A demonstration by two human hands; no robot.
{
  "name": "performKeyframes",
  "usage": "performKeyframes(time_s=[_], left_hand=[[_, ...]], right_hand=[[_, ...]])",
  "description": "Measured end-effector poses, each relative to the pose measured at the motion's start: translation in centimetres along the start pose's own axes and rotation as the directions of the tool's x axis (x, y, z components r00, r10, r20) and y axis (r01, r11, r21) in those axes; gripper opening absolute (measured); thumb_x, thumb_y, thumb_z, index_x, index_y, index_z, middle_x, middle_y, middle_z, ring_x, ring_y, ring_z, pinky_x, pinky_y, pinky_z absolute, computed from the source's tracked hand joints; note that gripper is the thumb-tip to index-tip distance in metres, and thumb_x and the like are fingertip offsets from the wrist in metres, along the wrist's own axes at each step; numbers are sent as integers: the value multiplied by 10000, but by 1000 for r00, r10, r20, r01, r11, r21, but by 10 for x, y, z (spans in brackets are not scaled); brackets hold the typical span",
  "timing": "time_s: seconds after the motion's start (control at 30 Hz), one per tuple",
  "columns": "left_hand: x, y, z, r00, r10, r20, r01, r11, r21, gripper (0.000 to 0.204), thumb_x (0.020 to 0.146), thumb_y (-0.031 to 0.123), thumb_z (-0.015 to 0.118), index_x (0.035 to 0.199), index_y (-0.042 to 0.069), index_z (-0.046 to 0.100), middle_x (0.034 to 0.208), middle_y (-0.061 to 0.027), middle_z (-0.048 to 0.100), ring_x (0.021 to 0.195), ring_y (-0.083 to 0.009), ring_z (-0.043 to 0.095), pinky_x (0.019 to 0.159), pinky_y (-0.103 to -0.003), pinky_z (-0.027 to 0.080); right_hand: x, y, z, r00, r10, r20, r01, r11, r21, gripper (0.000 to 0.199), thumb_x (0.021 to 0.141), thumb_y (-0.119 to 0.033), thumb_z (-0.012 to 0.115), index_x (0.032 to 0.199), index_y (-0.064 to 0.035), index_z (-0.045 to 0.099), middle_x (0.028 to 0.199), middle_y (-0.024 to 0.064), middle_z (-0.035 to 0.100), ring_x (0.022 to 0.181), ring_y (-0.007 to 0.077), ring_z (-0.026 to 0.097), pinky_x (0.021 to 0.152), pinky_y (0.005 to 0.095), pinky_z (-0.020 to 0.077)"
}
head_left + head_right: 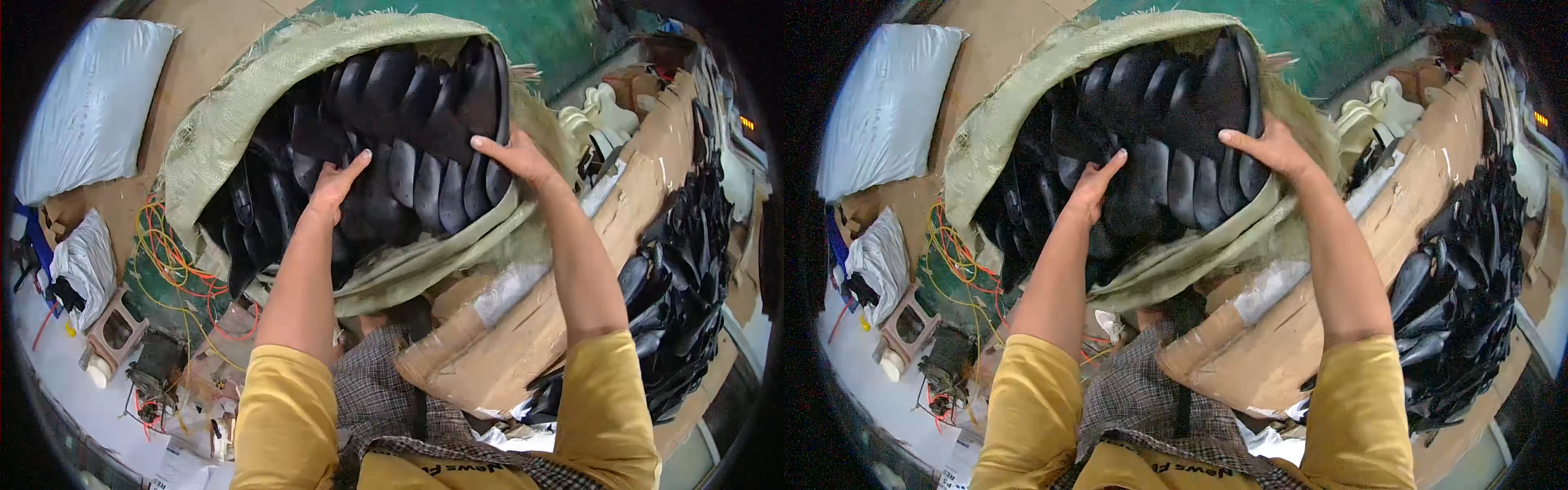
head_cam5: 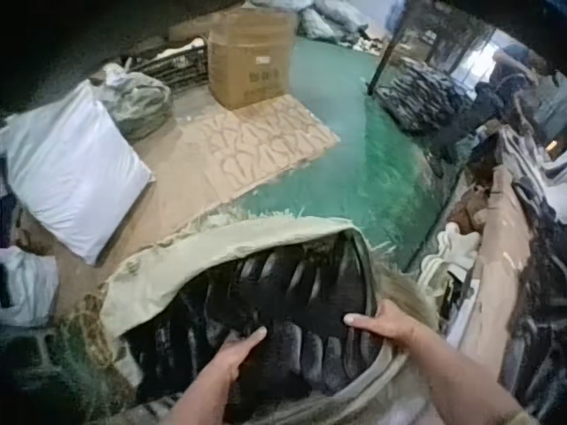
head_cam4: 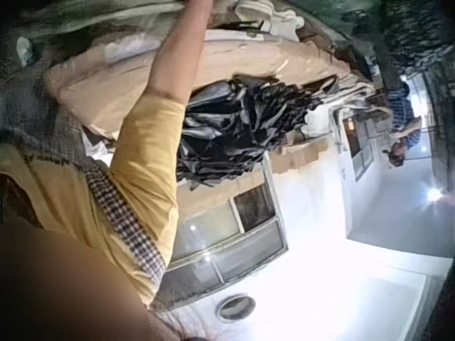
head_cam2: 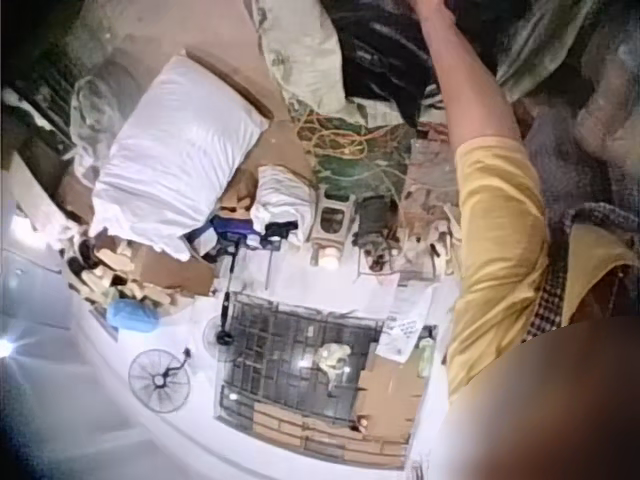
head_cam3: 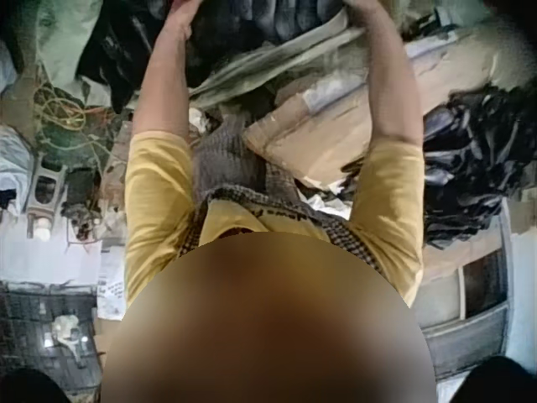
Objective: Sorting and arranging bicycle saddles from a large bag onto a workbench.
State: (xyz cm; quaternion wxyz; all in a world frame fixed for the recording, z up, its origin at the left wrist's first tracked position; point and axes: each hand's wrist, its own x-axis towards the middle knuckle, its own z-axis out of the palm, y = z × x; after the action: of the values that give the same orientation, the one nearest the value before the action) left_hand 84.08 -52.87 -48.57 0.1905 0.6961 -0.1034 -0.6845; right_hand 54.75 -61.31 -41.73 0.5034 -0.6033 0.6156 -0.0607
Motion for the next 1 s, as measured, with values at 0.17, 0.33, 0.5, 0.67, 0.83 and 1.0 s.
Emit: performKeyframes(time_s=[0.17,0.33,0.5,0.67,0.83,1.0], left_hand=[[24,-21,-8,999,42,2,-42,999,-27,1064,653,508,734,1345,-113,215,1344,-269,353,1225,-339,396,991,-363,339],[17,-36,-1,940,202,-274,-134,960,246,668,679,377,722,1106,-99,529,1107,-221,574,1019,-264,563,861,-345,433],[-4,-31,4,946,158,-284,-129,984,119,396,666,246,737,841,-69,572,892,-140,631,768,-185,594,669,-318,473],[-3,-36,-3,950,198,-241,-178,979,102,520,639,242,762,991,-98,586,932,-183,639,821,-234,620,719,-316,480],[-25,-52,-44,900,383,-209,-269,863,428,412,664,213,742,942,-65,618,874,-147,670,780,-183,629,696,-302,485],[-122,-31,-22,938,290,192,-228,930,-289,354,917,347,469,1106,60,551,958,-24,587,827,-146,557,726,-270,468]], right_hand=[[4,-10,15,976,215,26,-208,900,383,804,731,-526,649,1294,-4,409,1193,145,535,1087,230,510,960,320,363],[-3,5,30,979,206,-7,-191,920,343,835,725,-526,650,1327,-19,373,1236,150,498,1103,235,499,966,333,358],[-19,-8,31,975,215,-51,-169,876,452,830,734,-500,657,1343,-23,354,1242,151,489,1128,230,472,977,328,343],[-19,3,36,975,221,-1,-196,871,450,797,748,-489,648,1338,-34,366,1237,141,495,1105,213,485,963,318,353],[-57,-10,42,965,220,142,-260,749,609,737,797,-491,594,1331,-32,376,1234,99,493,1104,186,467,965,306,346],[-101,-13,47,941,222,256,-338,667,664,731,821,-454,587,1348,-14,332,1272,95,465,1145,189,435,998,307,315]])
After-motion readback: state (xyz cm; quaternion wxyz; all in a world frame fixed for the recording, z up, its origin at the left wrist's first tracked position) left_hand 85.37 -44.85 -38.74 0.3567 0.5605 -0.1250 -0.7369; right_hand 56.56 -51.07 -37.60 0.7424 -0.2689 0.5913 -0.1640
